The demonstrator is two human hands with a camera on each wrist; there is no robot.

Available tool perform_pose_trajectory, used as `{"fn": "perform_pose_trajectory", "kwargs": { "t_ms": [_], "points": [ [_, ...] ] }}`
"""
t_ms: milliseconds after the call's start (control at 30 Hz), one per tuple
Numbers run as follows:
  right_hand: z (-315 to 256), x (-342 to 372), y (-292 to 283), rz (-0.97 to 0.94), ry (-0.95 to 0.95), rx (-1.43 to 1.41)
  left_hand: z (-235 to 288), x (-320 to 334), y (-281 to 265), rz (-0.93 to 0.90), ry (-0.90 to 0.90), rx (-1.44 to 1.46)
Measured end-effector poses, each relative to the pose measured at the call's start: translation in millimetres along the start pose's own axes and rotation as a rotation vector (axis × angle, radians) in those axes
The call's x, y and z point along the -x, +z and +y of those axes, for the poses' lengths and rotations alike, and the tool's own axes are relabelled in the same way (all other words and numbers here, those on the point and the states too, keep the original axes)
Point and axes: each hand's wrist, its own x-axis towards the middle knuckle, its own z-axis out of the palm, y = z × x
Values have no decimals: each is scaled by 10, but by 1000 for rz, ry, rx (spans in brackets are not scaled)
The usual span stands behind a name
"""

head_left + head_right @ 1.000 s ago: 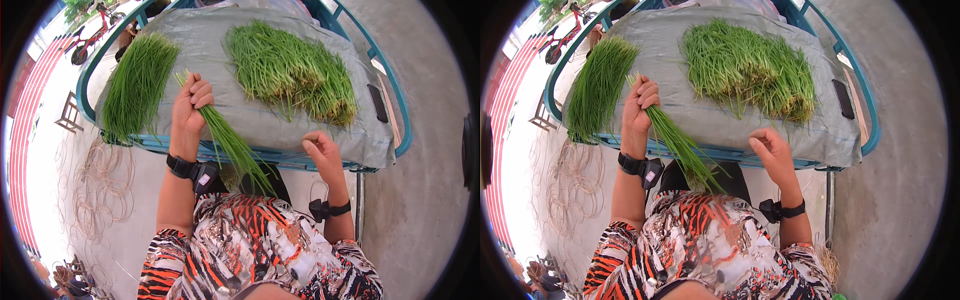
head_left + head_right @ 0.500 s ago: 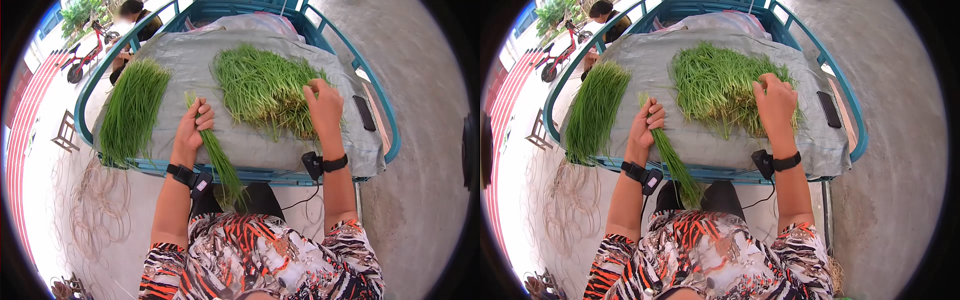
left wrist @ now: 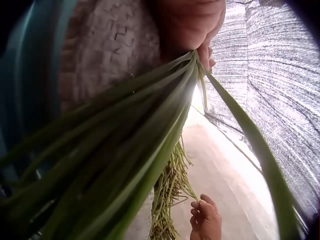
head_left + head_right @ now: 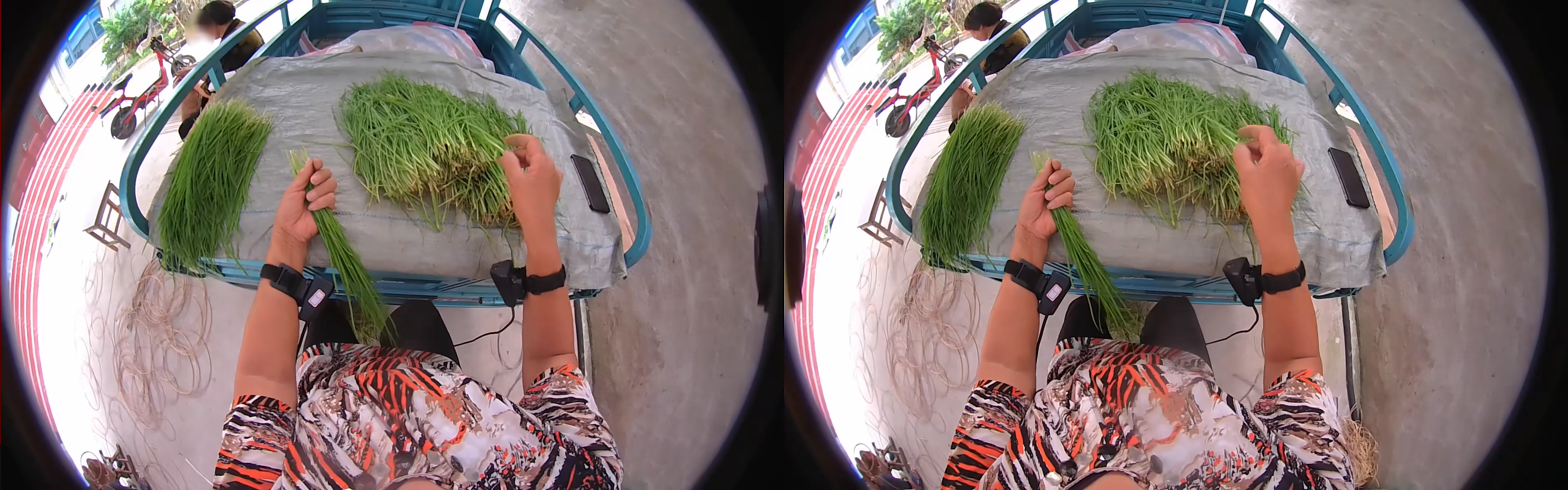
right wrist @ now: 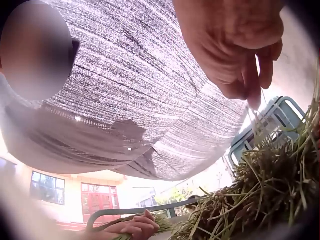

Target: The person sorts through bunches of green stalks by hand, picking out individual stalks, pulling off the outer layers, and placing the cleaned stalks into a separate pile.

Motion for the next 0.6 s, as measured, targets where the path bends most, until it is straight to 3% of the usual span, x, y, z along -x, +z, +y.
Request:
{"fn": "perform_pose_trajectory", "kwargs": {
  "t_ms": [67,167,267,367,533,600],
  "points": [
    [-79,90,-167,138,-160,151,-2,7,-3,4,4,23],
    [-92,144,-281,98,-195,226,16,8,-14,-4,-13,9],
    [-95,103,-271,-33,104,-172,-9,30,19,7,14,-12],
    [-237,96,-448,274,-192,-59,-62,59,75,62,43,-48],
    [-784,42,-661,633,-245,-529,-166,107,264,216,101,-248],
    [-912,117,-709,320,-230,-403,-279,207,436,330,153,-360]
  ]
}}
